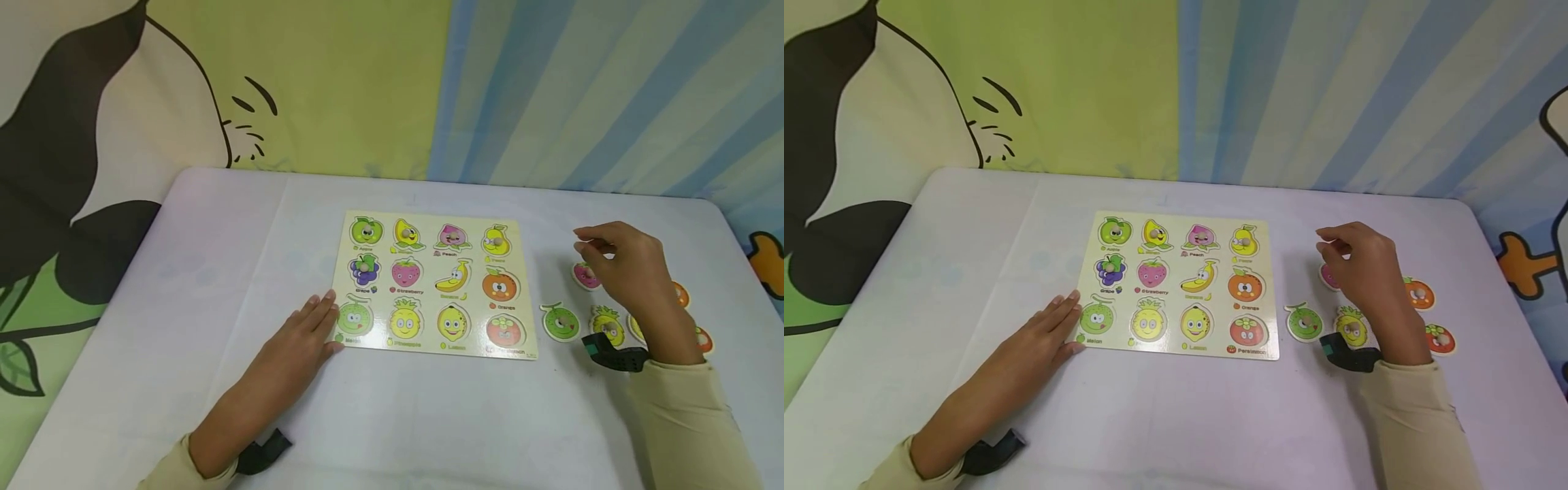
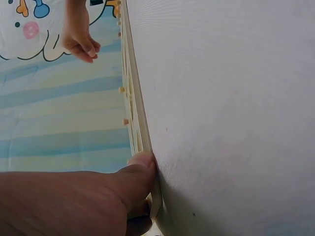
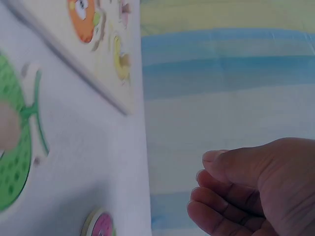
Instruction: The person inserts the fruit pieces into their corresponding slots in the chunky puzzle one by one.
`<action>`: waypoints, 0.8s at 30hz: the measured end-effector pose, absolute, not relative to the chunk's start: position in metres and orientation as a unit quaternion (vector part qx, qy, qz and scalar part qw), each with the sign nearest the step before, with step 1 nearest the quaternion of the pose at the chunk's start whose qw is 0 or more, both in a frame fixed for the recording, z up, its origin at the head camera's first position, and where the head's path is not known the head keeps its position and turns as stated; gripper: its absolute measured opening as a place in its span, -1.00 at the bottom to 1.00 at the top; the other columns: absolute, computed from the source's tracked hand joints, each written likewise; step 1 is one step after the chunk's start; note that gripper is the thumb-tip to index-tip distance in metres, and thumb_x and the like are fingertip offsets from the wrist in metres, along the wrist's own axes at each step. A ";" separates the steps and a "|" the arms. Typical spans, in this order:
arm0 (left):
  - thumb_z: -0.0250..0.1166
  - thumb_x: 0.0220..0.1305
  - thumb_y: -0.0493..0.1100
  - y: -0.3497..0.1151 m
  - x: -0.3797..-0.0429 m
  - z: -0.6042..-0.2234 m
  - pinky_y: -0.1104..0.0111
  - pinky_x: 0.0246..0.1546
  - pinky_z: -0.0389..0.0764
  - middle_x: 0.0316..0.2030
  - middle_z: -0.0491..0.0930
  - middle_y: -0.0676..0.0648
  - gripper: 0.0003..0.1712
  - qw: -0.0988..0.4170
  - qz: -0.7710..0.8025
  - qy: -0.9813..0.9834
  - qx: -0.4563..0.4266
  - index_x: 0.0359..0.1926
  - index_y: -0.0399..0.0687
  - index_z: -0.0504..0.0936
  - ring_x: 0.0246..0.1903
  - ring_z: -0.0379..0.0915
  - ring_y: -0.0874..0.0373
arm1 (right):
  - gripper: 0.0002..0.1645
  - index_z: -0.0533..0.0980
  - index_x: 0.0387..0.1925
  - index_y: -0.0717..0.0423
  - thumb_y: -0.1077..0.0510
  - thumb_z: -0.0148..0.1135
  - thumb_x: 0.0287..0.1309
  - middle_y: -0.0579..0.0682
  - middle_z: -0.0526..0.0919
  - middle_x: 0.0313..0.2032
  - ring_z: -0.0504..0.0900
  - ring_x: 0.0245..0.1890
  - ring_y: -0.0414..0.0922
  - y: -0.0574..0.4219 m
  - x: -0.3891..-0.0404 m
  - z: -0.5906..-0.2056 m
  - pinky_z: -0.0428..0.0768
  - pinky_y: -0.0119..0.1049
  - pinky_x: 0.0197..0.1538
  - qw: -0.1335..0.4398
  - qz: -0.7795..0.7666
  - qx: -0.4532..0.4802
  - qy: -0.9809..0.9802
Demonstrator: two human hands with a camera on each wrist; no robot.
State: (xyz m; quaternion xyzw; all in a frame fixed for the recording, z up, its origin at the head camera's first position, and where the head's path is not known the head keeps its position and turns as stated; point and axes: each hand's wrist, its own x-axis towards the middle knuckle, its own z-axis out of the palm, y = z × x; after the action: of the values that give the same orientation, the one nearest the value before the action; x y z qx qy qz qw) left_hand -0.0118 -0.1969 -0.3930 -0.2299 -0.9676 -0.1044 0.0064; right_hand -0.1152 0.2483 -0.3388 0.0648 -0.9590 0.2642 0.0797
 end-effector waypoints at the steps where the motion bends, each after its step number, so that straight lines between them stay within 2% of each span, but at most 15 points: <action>1: 0.42 0.19 -0.12 -0.197 -0.012 -0.393 -0.02 0.21 0.36 0.33 0.30 -0.30 -0.28 0.007 -0.104 -0.968 -0.230 0.27 -0.41 0.40 0.33 0.17 -0.23 | -0.72 0.59 0.00 0.33 0.33 0.20 0.27 0.27 0.61 -0.11 0.62 -0.16 0.20 0.252 -0.114 -0.340 0.31 -0.72 -0.41 0.075 0.264 0.062 -0.960; 9: 0.41 0.21 -0.12 -0.197 -0.012 -0.393 -0.01 0.21 0.37 0.34 0.29 -0.30 -0.29 0.008 -0.099 -0.967 -0.233 0.27 -0.42 0.40 0.33 0.19 -0.23 | -0.71 0.57 0.00 0.40 0.35 0.18 0.27 0.33 0.57 -0.10 0.56 -0.20 0.20 0.274 -0.110 -0.356 0.42 -0.50 -0.52 0.039 0.242 0.033 -0.969; 13: 0.40 0.22 -0.11 -0.197 -0.011 -0.393 -0.01 0.22 0.37 0.34 0.29 -0.30 -0.29 0.006 -0.095 -0.968 -0.234 0.27 -0.42 0.40 0.33 0.18 -0.24 | -0.69 0.56 0.02 0.39 0.35 0.18 0.27 0.35 0.55 -0.07 0.53 -0.17 0.21 0.278 -0.108 -0.361 0.54 -0.23 -0.39 0.023 0.232 0.010 -0.972; 17: 0.40 0.22 -0.11 -0.198 -0.011 -0.393 0.01 0.22 0.36 0.34 0.29 -0.30 -0.29 0.006 -0.092 -0.968 -0.234 0.28 -0.42 0.39 0.33 0.18 -0.24 | -0.67 0.55 0.05 0.39 0.32 0.18 0.29 0.37 0.54 -0.03 0.51 -0.13 0.23 0.278 -0.106 -0.365 0.55 0.08 -0.24 0.008 0.230 -0.003 -0.973; 24: 0.40 0.22 -0.11 -0.196 -0.012 -0.392 0.00 0.22 0.36 0.34 0.29 -0.30 -0.29 0.006 -0.091 -0.968 -0.234 0.27 -0.41 0.40 0.33 0.17 -0.24 | -0.69 0.56 0.02 0.37 0.27 0.21 0.30 0.37 0.53 -0.03 0.50 -0.09 0.25 0.280 -0.103 -0.371 0.49 0.24 -0.06 -0.003 0.235 -0.011 -0.972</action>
State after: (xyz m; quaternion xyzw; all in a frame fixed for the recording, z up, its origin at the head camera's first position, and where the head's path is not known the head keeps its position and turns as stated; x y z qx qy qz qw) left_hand -0.0116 -0.1965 -0.3919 -0.2339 -0.9680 -0.0912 0.0057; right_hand -0.1031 0.2799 -0.3714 -0.0115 -0.9720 0.2347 -0.0031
